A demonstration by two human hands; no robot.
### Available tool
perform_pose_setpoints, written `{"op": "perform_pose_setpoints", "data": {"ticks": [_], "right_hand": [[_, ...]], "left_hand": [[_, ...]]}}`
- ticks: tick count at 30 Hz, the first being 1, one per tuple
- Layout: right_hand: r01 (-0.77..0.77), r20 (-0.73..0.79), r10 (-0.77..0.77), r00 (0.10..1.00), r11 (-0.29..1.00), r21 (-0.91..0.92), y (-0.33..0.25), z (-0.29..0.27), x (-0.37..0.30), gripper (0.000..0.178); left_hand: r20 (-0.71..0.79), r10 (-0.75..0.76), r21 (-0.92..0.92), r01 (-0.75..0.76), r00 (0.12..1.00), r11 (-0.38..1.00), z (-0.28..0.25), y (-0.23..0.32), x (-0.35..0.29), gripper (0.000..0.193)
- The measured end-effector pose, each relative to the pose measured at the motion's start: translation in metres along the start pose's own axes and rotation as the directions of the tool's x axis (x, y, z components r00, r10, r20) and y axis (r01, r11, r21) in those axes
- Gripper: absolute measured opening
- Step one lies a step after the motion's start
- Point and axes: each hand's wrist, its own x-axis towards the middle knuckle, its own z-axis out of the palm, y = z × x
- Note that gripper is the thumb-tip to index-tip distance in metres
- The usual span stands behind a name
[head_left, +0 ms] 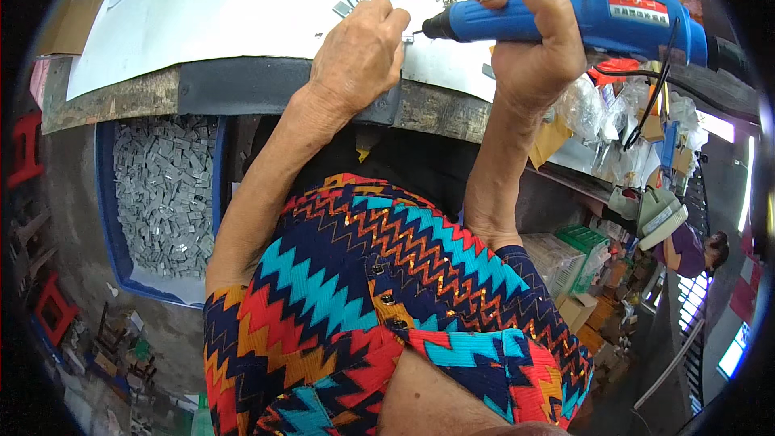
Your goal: Assembling small grey plastic components by driving screws into them using an electric screwdriver.
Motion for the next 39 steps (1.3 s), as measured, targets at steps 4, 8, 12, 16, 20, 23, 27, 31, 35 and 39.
{"op": "perform_pose_setpoints", "data": {"ticks": [4,8,12,16,20,23,27,31,35,39], "right_hand": [[0.043,-0.006,-0.044,0.999,0.997,-0.060,0.012,0.004,-0.001,0.020],[0.111,0.041,-0.109,0.993,0.991,-0.069,0.013,0.001,0.002,0.018],[0.094,0.050,-0.091,0.995,0.994,-0.060,0.020,0.002,0.002,0.018],[0.097,0.028,-0.094,0.995,0.987,-0.124,0.023,0.001,0.003,0.017],[0.147,0.120,-0.135,0.984,0.985,-0.095,0.022,-0.006,0.007,0.017],[0.111,0.088,-0.105,0.991,0.992,-0.057,0.023,0.002,0.002,0.017],[0.123,0.062,-0.117,0.991,0.987,-0.105,0.022,0.006,0.000,0.017],[0.112,0.031,-0.108,0.994,0.964,-0.241,0.018,0.011,0.000,0.014],[0.084,0.037,-0.076,0.996,0.912,-0.400,0.017,0.012,0.003,0.013],[0.089,0.075,-0.065,0.995,0.916,-0.392,0.023,0.016,0.002,0.014]], "left_hand": [[0.041,-0.031,0.017,0.030,0.999,0.999,-0.004,0.001,0.000,0.012],[0.036,-0.032,-0.002,0.032,0.999,0.999,-0.002,0.003,0.002,0.009],[0.015,-0.040,-0.002,0.040,0.999,0.999,0.000,-0.002,-0.001,0.008],[0.014,-0.046,-0.003,0.046,0.999,0.999,0.001,-0.002,-0.002,0.008],[0.031,-0.028,0.000,0.028,0.999,1.000,-0.002,0.002,0.003,0.008],[0.055,-0.036,0.028,0.035,0.998,0.999,-0.004,0.000,0.001,0.009],[0.059,-0.045,0.029,0.044,0.997,0.999,-0.003,0.000,0.001,0.010],[0.013,-0.069,-0.029,0.069,0.998,0.997,0.002,-0.001,0.001,0.010],[0.031,-0.070,-0.014,0.070,0.997,0.997,-0.003,0.002,0.004,0.010],[0.063,-0.106,0.009,0.106,0.992,0.994,-0.007,0.002,0.003,0.010]]}}
